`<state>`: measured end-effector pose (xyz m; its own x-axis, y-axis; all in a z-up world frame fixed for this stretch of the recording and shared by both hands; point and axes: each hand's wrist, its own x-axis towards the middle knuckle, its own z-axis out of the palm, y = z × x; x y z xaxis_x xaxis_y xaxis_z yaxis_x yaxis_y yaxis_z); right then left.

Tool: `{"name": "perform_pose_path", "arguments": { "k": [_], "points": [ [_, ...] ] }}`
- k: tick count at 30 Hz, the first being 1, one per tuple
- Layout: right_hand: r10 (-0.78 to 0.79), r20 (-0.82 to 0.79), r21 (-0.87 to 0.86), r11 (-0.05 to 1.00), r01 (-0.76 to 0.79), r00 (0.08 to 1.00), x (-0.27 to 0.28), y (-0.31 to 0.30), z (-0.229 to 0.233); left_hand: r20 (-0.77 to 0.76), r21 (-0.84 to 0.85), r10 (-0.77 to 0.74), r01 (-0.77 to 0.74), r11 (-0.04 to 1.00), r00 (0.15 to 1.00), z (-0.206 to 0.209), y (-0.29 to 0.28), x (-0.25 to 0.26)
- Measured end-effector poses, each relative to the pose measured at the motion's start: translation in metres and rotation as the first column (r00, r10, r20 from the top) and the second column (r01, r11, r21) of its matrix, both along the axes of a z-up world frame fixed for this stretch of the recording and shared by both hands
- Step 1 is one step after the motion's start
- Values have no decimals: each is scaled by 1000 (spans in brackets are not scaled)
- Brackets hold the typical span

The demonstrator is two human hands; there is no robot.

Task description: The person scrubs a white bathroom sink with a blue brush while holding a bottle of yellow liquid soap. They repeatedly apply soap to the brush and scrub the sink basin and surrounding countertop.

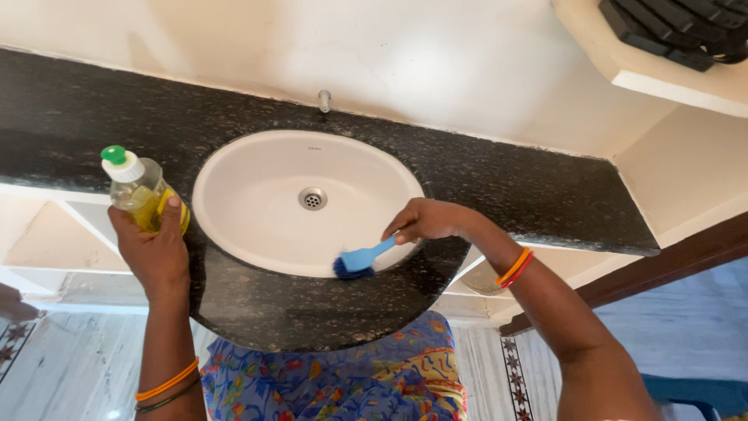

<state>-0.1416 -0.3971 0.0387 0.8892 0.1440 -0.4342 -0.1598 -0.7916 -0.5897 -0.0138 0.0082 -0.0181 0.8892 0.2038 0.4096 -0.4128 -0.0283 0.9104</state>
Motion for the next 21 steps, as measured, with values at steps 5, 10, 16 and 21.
{"name": "perform_pose_path", "arguments": {
  "k": [5,10,16,21],
  "points": [
    [106,130,34,993,-111,986,63,75,-33,-23,70,60,-58,996,998,6,0,-5],
    [-57,174,177,984,25,983,144,127,-73,-64,95,99,-93,991,993,13,-1,-4],
    [-205,478,-106,952,288,854,199,115,-123,-98,95,86,-76,993,992,17,-2,-6],
    [-65,555,-562,706,431,830,192,51,-115,-89,87,67,-59,994,994,19,-3,-6]
  ]
}}
